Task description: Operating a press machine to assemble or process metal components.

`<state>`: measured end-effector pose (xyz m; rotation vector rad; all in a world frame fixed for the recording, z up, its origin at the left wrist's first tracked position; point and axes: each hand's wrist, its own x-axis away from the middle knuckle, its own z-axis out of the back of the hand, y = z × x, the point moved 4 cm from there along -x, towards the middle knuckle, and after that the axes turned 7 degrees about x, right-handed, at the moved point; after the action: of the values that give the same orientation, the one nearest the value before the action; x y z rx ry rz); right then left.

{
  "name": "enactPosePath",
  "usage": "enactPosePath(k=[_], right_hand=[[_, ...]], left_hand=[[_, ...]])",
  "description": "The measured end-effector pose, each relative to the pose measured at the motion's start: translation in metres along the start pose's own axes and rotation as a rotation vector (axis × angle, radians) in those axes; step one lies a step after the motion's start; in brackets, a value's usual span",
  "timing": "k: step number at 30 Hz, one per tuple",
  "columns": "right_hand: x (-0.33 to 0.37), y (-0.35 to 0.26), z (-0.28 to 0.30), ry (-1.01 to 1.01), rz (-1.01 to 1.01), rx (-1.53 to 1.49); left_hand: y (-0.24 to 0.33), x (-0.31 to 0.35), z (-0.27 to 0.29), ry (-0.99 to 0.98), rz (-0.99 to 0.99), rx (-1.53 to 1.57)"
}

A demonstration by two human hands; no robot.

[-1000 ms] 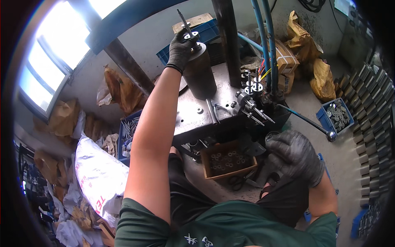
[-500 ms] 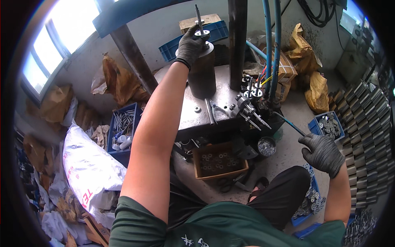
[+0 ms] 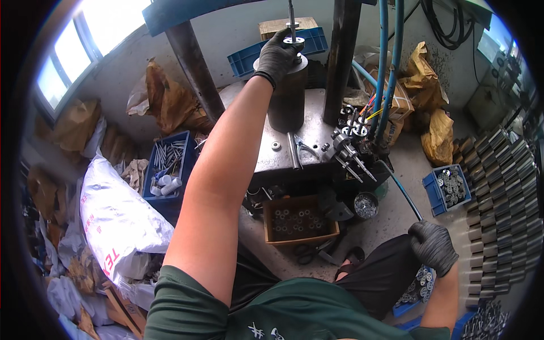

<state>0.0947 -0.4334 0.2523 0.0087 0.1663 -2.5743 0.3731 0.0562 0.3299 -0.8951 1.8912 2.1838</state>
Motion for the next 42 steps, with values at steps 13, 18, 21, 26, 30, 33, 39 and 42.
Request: enactPosePath(k=[13, 18, 21, 26, 30, 33, 39, 42], right_hand=[[-0.007, 0.008, 0.017, -0.027, -0.038, -0.055], [-0.017, 0.010, 0.029, 0.032, -0.057, -0.202], [-0.016, 0.010, 0.028, 0.024, -0.041, -0.195], [-0.015, 0.018, 0.021, -0.075, -0.071, -0.184], [-0.057, 0.011, 0.068, 0.403, 0.029, 0.038], [-0.109, 0.015, 0.106, 0.812, 0.131, -0.042], [-0.176, 0.064, 0.131, 0.800, 0.007, -0.033], [-0.164, 0.068, 0.121, 0.768, -0.012, -0.075]], left_hand=[[-0.005, -0.002, -0.010, -0.015, -0.034, -0.041], [-0.017, -0.014, 0.000, -0.006, -0.051, -0.114], [-0.015, -0.011, 0.000, 0.004, -0.102, -0.120], [-0.007, 0.002, -0.008, -0.020, 0.013, 0.040], [0.002, 0.005, -0.002, -0.047, 0.137, 0.291], [0.005, 0.009, -0.005, -0.057, 0.152, 0.333], [0.006, 0.011, -0.008, -0.103, 0.148, 0.297], [0.018, 0.017, -0.009, -0.043, 0.067, 0.071]])
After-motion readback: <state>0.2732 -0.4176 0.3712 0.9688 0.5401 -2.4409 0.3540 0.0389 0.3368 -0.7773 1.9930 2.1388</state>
